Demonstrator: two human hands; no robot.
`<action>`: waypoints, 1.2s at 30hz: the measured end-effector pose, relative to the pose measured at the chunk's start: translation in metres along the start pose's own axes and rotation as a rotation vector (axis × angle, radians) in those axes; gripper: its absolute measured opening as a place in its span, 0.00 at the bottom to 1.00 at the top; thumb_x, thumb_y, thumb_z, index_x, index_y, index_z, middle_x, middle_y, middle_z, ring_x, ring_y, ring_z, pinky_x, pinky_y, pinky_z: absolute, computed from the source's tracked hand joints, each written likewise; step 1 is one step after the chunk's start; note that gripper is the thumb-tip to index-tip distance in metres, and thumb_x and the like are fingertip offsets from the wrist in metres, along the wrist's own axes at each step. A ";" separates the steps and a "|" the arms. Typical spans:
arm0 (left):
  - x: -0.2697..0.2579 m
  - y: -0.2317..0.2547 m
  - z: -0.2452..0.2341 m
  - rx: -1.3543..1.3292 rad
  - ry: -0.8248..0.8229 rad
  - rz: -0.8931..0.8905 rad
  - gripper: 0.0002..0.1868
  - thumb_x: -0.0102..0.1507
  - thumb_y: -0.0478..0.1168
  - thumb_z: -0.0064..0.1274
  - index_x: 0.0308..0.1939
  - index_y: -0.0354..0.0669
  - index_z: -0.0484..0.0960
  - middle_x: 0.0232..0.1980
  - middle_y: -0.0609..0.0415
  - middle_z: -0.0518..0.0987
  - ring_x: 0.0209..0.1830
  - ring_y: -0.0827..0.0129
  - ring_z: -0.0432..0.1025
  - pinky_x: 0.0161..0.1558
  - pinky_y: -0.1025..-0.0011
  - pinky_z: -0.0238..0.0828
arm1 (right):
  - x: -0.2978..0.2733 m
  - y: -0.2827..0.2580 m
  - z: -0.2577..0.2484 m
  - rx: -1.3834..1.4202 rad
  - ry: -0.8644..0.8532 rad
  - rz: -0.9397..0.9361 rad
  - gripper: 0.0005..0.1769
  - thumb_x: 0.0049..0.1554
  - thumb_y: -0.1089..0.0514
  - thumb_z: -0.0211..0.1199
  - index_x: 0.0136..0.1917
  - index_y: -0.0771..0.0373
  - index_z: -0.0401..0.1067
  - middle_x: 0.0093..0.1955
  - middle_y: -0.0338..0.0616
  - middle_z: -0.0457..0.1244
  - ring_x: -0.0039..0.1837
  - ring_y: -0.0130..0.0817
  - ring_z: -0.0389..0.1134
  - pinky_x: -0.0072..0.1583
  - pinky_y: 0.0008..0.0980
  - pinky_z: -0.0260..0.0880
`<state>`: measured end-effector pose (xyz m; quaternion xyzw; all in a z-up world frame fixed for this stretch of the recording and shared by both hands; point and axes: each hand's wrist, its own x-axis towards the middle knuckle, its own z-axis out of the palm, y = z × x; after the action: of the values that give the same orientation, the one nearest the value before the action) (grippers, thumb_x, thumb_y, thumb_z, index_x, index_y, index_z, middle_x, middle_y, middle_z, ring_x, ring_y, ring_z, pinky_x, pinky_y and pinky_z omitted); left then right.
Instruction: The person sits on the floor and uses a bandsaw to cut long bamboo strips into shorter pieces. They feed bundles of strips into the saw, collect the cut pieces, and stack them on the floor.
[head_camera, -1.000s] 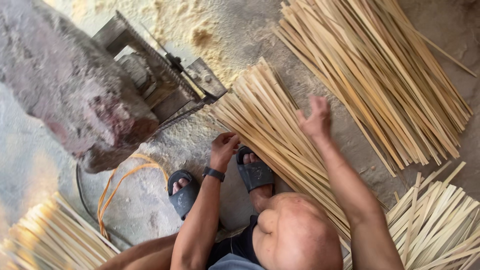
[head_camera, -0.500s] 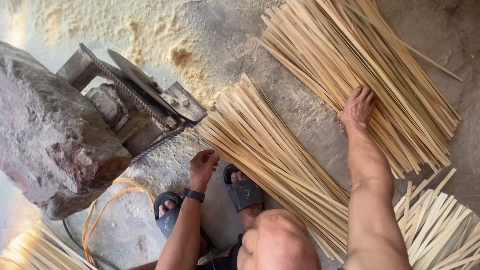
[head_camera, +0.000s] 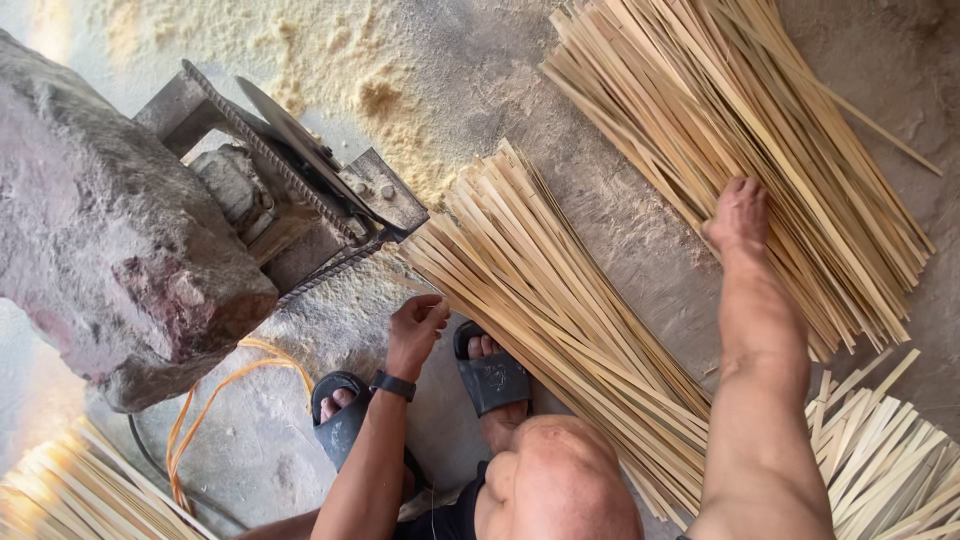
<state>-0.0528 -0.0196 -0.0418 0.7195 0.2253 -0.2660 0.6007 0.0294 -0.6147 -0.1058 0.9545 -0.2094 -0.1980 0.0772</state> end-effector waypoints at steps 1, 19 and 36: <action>-0.001 -0.001 -0.002 0.002 0.010 0.002 0.20 0.65 0.48 0.59 0.56 0.39 0.82 0.42 0.51 0.86 0.39 0.69 0.79 0.37 0.66 0.79 | 0.002 0.008 -0.007 0.008 -0.040 -0.023 0.52 0.46 0.64 0.76 0.78 0.76 0.54 0.73 0.70 0.54 0.74 0.58 0.59 0.79 0.48 0.58; -0.009 0.021 0.046 0.198 0.004 0.210 0.18 0.63 0.47 0.62 0.51 0.40 0.85 0.45 0.50 0.86 0.42 0.68 0.82 0.44 0.69 0.82 | -0.032 0.005 -0.026 0.066 0.036 -0.059 0.34 0.38 0.66 0.70 0.59 0.69 0.71 0.66 0.59 0.59 0.66 0.48 0.63 0.63 0.46 0.69; -0.026 0.041 0.133 0.033 -0.401 0.140 0.17 0.64 0.42 0.61 0.51 0.33 0.82 0.39 0.53 0.85 0.39 0.73 0.79 0.43 0.74 0.79 | -0.042 -0.057 0.014 0.103 0.106 0.015 0.53 0.41 0.57 0.83 0.72 0.69 0.57 0.70 0.65 0.55 0.71 0.54 0.60 0.72 0.54 0.61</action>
<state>-0.0609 -0.1577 -0.0121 0.6757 0.0462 -0.3652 0.6386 0.0095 -0.5463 -0.1175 0.9648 -0.2219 -0.1355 0.0404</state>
